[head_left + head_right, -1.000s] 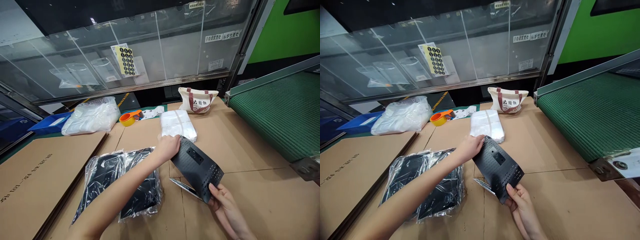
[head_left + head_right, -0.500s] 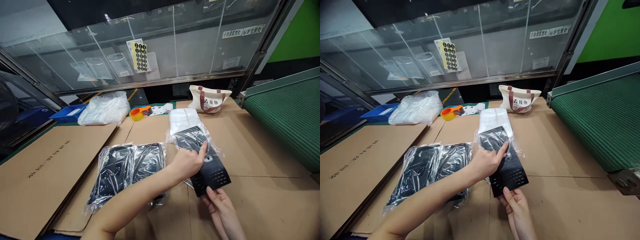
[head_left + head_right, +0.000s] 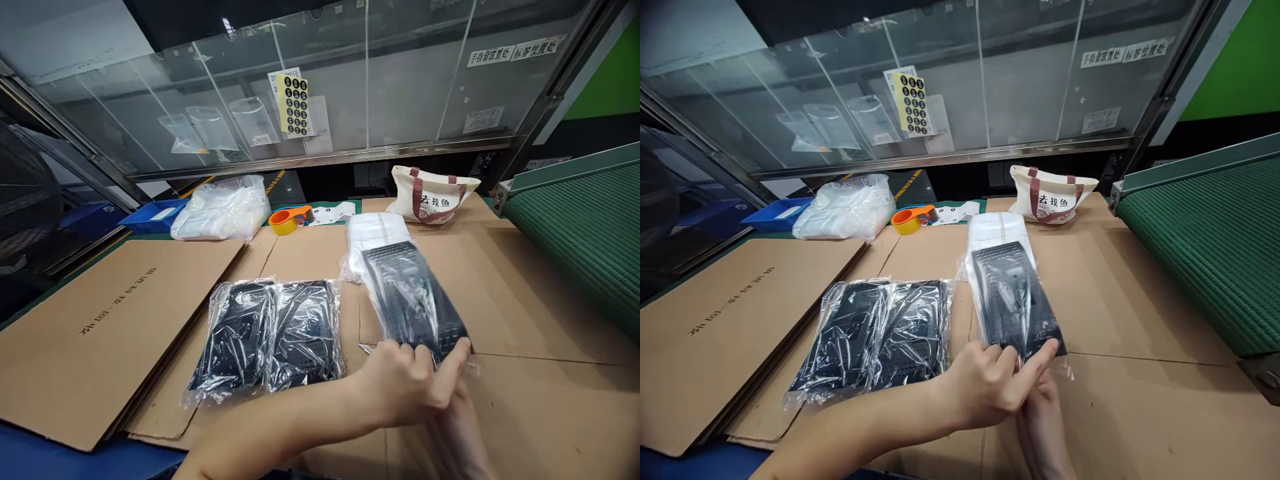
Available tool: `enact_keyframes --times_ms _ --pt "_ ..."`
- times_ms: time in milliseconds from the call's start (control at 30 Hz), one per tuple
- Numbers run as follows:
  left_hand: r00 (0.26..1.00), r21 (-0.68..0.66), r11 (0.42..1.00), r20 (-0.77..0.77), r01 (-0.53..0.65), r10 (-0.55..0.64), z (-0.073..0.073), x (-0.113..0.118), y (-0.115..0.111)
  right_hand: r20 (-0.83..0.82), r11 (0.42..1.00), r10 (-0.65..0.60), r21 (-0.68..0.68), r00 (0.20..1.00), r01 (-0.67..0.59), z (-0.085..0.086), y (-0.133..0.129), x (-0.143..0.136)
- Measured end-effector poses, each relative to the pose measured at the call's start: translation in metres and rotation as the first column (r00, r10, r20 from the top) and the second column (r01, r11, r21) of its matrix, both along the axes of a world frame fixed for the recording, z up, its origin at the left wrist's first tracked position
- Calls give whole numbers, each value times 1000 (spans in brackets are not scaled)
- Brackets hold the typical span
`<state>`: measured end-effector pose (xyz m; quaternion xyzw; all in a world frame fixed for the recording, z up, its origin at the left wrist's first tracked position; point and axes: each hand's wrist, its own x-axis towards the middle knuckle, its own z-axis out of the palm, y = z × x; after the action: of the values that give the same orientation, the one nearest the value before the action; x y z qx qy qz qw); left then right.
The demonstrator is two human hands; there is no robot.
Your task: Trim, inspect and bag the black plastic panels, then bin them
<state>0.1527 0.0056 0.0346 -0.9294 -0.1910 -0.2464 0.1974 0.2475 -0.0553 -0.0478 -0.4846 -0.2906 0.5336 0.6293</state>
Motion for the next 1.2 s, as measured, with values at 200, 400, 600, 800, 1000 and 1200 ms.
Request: enact_keyframes --times_ms 200,400,600,800,1000,1200 --pt "1000 2 1000 5 24 -24 9 -15 -10 -315 967 -253 -75 915 242 5 -3 0" --pt "992 -116 990 87 -82 93 -9 -23 -18 -412 938 -346 -154 843 310 21 0 -12" --pt "994 -422 906 103 19 27 -10 -25 -24 -59 929 -369 -15 927 369 15 -4 -12" --pt "933 -743 599 358 298 -20 1 -44 -21 608 850 -423 523 672 63 -1 -3 11" --pt "600 -715 -34 559 699 572 2 -58 -22 740 654 -598 673 308 -345 17 10 16" --pt "481 -608 -144 439 781 759 -9 -64 -31 748 640 -640 645 174 -419 27 14 7"
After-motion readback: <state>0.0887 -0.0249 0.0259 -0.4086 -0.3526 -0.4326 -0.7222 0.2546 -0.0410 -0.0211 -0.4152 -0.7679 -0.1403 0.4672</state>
